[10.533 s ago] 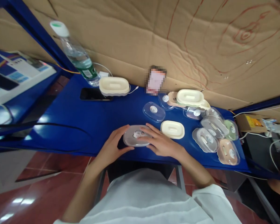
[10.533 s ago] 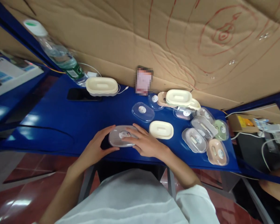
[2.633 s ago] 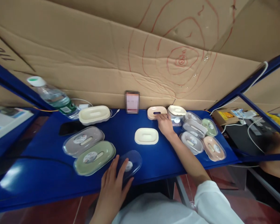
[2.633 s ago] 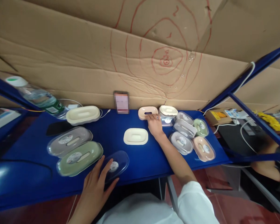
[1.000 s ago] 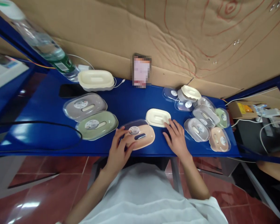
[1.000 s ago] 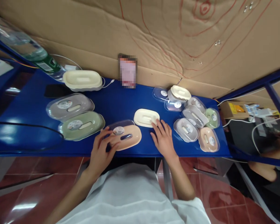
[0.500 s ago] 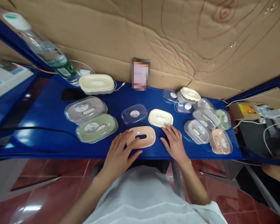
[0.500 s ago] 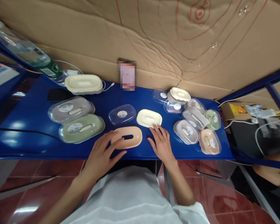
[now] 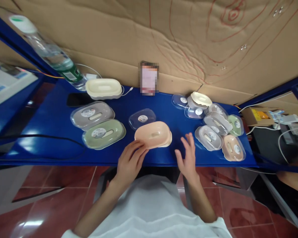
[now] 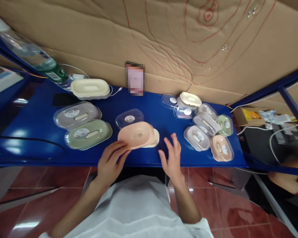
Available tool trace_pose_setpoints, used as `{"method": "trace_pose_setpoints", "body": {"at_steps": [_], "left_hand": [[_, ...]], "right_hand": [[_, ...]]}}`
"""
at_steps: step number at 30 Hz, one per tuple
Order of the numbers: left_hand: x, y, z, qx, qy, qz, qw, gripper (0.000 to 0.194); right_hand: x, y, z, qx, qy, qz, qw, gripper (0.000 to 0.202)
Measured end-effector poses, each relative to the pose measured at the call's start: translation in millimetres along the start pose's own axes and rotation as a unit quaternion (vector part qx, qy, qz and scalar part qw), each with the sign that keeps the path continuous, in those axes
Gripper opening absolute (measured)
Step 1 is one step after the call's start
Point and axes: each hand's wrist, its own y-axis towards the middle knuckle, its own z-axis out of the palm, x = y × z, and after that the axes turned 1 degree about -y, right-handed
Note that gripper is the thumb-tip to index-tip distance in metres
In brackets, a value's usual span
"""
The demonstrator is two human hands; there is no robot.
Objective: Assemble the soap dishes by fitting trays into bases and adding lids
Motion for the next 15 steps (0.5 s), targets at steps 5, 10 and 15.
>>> {"method": "trace_pose_setpoints", "body": {"at_steps": [5,10,15], "left_hand": [[10.9,3.1,22.8,0.057,-0.011,0.003,0.998,0.018],[12.4,5.4,26.1,0.067,-0.016,0.013,0.998,0.016],[10.4,12.6,23.2,0.126,-0.006,0.03,0.992,0.013]], "right_hand": [[-1.0,19.4,1.5,0.063,-0.016,-0.059,0.996,0.07],[-4.8,30.2,13.0,0.09,-0.017,-0.115,0.989,0.053],[-8.8,30.7,11.8,0.07,-0.017,-0.113,0.991,0.035]]}}
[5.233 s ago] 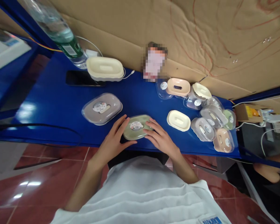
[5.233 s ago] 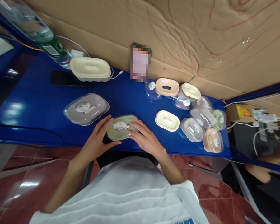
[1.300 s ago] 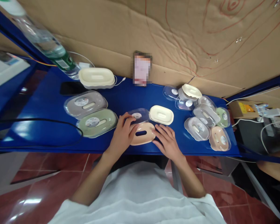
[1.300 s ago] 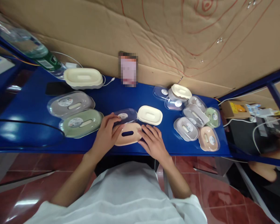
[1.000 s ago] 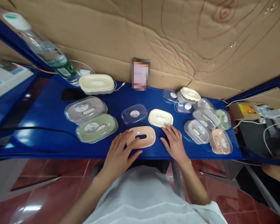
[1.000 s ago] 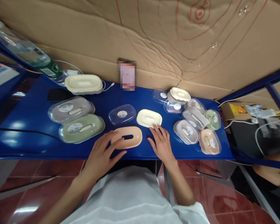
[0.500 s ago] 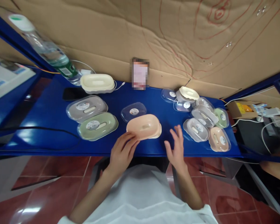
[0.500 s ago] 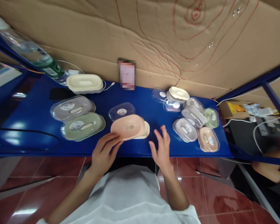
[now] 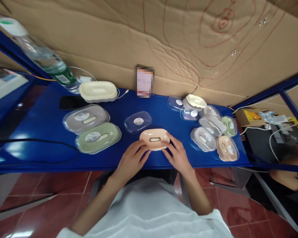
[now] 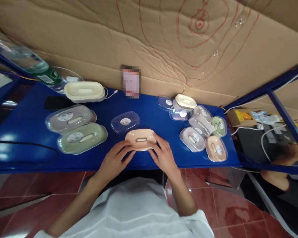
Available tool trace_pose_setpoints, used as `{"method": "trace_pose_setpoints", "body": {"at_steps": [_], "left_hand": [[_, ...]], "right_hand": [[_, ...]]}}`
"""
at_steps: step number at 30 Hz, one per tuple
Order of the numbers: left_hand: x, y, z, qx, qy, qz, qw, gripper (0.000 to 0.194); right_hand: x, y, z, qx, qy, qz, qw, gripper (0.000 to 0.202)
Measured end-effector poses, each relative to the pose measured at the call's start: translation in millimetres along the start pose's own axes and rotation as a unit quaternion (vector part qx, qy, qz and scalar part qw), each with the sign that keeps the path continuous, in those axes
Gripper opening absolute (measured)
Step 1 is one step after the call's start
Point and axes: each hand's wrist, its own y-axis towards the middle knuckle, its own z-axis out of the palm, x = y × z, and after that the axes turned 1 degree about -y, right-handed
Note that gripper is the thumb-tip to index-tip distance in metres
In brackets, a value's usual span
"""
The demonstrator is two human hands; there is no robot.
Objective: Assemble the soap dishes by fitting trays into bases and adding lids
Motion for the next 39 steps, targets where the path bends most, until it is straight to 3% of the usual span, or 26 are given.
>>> {"method": "trace_pose_setpoints", "body": {"at_steps": [5,9,10,14,17,20,24,28,33,39], "left_hand": [[3.8,6.7,-10.2,0.046,0.002,0.037,0.998,0.01],[24.9,28.6,-18.0,-0.047,0.0,-0.052,0.998,0.019],[32.6,36.9,-17.8,-0.047,0.016,-0.074,0.996,0.026],[59.5,69.3,-9.0,0.072,0.092,-0.154,0.981,0.051],[61.5,78.6,-6.6,0.069,0.075,-0.197,0.975,0.048],[43.5,68.9,-14.7,0.021,0.011,-0.159,0.987,0.048],[12.4,42.5,-23.3,0.068,-0.047,-0.012,0.997,0.045],[2.8,28.0,-14.4,0.089,-0.057,0.057,0.993,0.049],[9.0,22.9,-5.0,0.082,-0.055,0.037,0.994,0.058],[14.7,17.2,-7.5,0.096,-0.058,0.007,0.994,0.056]], "right_hand": [[-2.0,-8.9,4.1,-0.015,-0.017,0.004,1.0,0.032],[0.6,-13.0,7.5,-0.017,-0.018,-0.011,1.0,0.033],[1.3,-13.4,7.4,-0.014,-0.017,-0.016,1.0,0.033],[2.5,-14.7,5.3,-0.011,-0.014,-0.025,1.0,0.032],[2.4,-15.9,4.4,-0.001,-0.004,-0.019,1.0,0.038],[2.0,-17.9,4.8,0.01,0.016,0.022,1.0,0.065],[-0.2,-20.3,5.8,-0.035,0.048,0.06,0.996,0.099],[-2.5,-18.1,5.7,0.002,0.043,0.038,0.998,0.089],[-1.9,-12.2,3.3,0.02,0.025,0.031,0.999,0.073],[-0.7,-6.9,-0.5,0.033,0.023,0.023,0.999,0.066]]}}
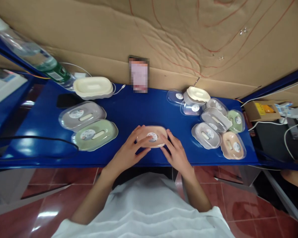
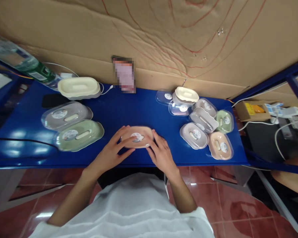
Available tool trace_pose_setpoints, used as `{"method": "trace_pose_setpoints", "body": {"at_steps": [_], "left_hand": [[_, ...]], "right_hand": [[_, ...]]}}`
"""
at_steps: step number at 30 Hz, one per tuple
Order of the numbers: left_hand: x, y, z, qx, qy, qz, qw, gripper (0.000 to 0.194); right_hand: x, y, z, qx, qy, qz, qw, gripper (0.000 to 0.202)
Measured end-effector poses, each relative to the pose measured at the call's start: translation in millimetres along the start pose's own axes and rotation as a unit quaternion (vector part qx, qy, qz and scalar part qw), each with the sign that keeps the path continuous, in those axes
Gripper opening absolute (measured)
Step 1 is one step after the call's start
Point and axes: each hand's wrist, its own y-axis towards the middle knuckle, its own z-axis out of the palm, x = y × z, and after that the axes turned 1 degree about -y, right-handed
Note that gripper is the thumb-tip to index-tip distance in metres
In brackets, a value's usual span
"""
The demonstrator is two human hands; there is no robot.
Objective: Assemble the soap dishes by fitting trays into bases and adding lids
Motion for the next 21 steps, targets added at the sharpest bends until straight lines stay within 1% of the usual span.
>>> {"method": "trace_pose_setpoints", "body": {"at_steps": [11,17,21], "left_hand": [[5.2,4.6,-5.8,0.002,0.026,-0.017,1.0,0.048],[1.6,0.5,3.7,-0.027,0.051,-0.019,0.998,0.052],[0.9,-0.8,9.9,-0.031,0.048,-0.045,0.997,0.053]], "right_hand": [[-2.5,9.6,2.7,0.011,-0.006,-0.008,1.0,0.065],[-2.4,13.0,-1.5,-0.002,0.003,-0.006,1.0,0.063],[-5.2,16.3,-5.0,0.014,-0.008,-0.008,1.0,0.064]]}}
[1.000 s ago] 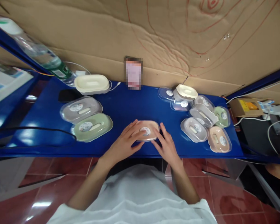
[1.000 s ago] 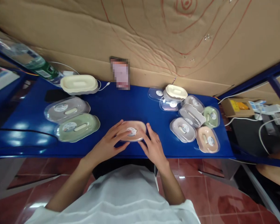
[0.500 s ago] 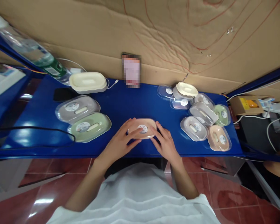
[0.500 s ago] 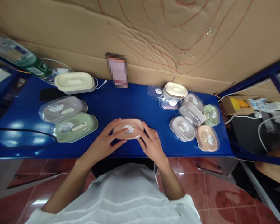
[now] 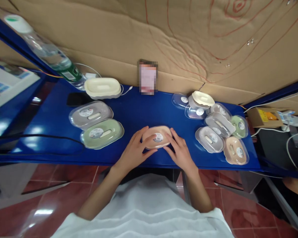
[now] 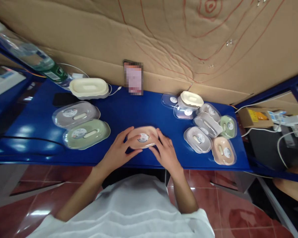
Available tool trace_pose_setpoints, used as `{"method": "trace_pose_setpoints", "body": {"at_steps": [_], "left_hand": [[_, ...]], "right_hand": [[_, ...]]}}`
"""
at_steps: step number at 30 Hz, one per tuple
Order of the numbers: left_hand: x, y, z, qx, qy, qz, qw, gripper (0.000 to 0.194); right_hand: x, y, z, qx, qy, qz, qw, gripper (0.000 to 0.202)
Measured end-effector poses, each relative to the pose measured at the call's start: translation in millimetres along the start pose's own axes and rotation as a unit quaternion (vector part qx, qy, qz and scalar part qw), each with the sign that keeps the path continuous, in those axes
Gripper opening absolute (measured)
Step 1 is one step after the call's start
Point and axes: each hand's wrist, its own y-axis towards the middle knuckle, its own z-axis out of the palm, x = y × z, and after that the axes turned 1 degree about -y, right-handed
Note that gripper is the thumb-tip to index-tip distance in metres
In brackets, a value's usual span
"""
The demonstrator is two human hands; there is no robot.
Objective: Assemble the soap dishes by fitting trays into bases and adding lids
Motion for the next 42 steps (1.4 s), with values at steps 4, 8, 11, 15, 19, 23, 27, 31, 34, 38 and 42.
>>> {"method": "trace_pose_setpoints", "body": {"at_steps": [4,8,11,15,19,23,27,31,34,38,42], "left_hand": [[1.9,3.3,-0.1,0.032,-0.025,-0.047,0.998,0.055],[3.0,6.3,2.7,0.035,-0.046,-0.074,0.996,0.055],[-1.7,3.3,5.3,0.013,-0.04,-0.089,0.995,0.062],[-7.2,-14.5,-8.7,-0.066,0.045,-0.063,0.995,0.077],[7.5,-44.9,-41.1,-0.165,0.192,-0.121,0.96,0.061],[36.7,-69.8,-67.1,-0.166,0.186,-0.17,0.953,0.044],[52.3,-80.4,-74.6,-0.191,0.161,-0.162,0.954,0.052],[44.5,-82.7,-62.4,-0.206,0.168,-0.109,0.958,0.064],[29.0,-78.4,-43.9,-0.192,0.138,-0.051,0.97,0.064],[5.5,-62.5,-19.1,-0.151,0.058,0.006,0.987,0.05],[-11.7,-43.1,-6.1,-0.13,-0.016,0.04,0.991,0.039]], "right_hand": [[-5.2,3.0,-1.4,0.02,-0.005,-0.009,1.0,0.065],[-2.1,4.5,5.9,-0.017,-0.025,-0.009,1.0,0.063],[8.5,6.4,12.8,-0.04,-0.049,-0.01,0.998,0.055],[18.3,21.1,10.8,-0.009,-0.052,-0.042,0.998,0.046],[19.0,61.1,7.5,0.013,-0.066,-0.059,0.996,0.042],[36.5,113.5,24.1,0.036,-0.094,-0.081,0.992,0.049],[54.0,147.0,28.8,0.047,-0.092,-0.123,0.987,0.062],[21.1,147.8,-9.1,-0.02,-0.138,0.001,0.99,0.062],[-30.5,138.0,-48.3,-0.053,-0.213,0.135,0.966,0.06],[-83.2,134.2,-84.0,-0.025,-0.277,0.276,0.92,0.053],[-80.8,132.6,-93.6,-0.009,-0.266,0.254,0.93,0.036]]}}
